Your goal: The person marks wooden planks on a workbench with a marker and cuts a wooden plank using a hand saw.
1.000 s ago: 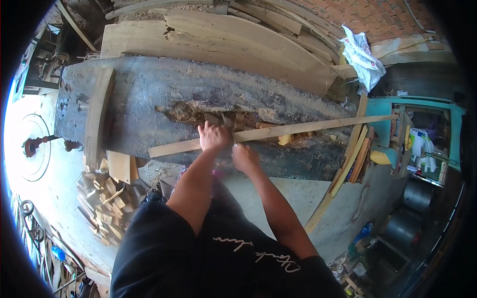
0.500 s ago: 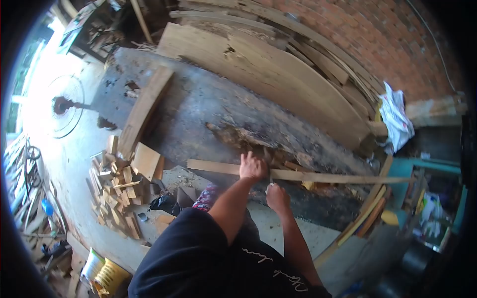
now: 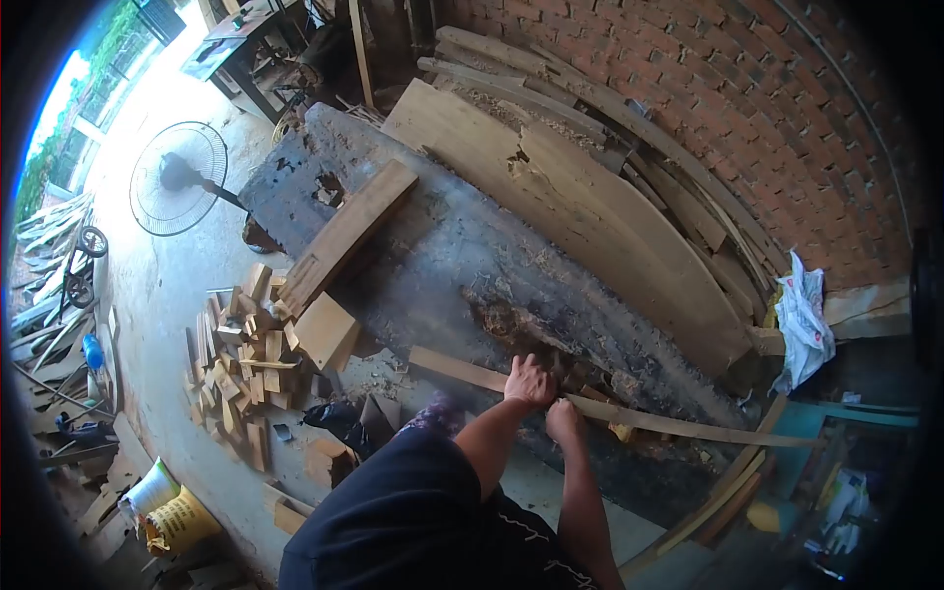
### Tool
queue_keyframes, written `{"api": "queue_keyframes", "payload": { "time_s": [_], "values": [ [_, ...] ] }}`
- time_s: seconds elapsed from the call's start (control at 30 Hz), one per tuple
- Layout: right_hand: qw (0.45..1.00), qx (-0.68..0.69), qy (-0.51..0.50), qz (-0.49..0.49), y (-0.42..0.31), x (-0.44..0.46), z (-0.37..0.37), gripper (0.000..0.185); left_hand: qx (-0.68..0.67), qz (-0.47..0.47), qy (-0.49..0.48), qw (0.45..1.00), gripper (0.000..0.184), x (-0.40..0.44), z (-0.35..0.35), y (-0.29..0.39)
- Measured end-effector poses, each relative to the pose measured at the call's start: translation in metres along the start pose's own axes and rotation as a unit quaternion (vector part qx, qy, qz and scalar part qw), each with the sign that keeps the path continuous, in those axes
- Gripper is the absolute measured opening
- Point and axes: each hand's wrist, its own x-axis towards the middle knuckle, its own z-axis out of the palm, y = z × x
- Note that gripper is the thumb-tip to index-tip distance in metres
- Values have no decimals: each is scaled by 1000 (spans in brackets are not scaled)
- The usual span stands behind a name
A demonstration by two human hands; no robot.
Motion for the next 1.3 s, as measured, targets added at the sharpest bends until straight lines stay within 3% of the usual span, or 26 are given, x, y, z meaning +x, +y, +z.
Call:
{"api": "queue_keyframes", "payload": {
  "time_s": [0.13,0.2,0.23,0.33,0.47,0.5,0.6,0.8,1.0,1.03,1.17,1.23,1.3],
  "values": [
    [999,-13,1,-44,9,-28,-4,33,-29,4,25,999,37,1,-6,-1],
    [1000,5,4,-23,14,-38,-1,31,-32,0,-25,999,37,-5,-16,3],
    [1000,-6,16,-23,17,-36,3,31,-32,17,28,999,37,-4,4,-1],
    [999,-13,3,-31,7,-12,-2,34,-39,0,-15,999,37,-3,-4,1],
    [999,3,12,-42,9,-12,-2,34,-28,18,9,999,33,-3,1,-2],
    [999,-2,1,-37,9,-24,-7,34,-30,13,66,997,31,-4,10,0],
    [999,-28,-16,-24,23,-37,2,33,-19,14,-20,1000,32,-2,-5,0],
    [1000,10,14,-17,5,3,4,34,-17,2,-4,1000,36,-3,-2,1],
    [999,14,-16,-25,17,-46,-6,35,-30,3,-24,999,36,-3,-5,1],
    [998,15,-18,-57,8,-40,-12,35,-21,6,-27,999,36,-2,-9,1],
    [999,7,20,-24,11,7,10,33,-7,4,8,1000,35,-2,0,1],
    [999,15,11,-40,20,-24,4,33,-3,2,18,1000,35,0,-3,0],
    [999,14,24,-46,29,-49,6,33,-3,11,-31,999,36,-3,-9,1]
  ]
}}
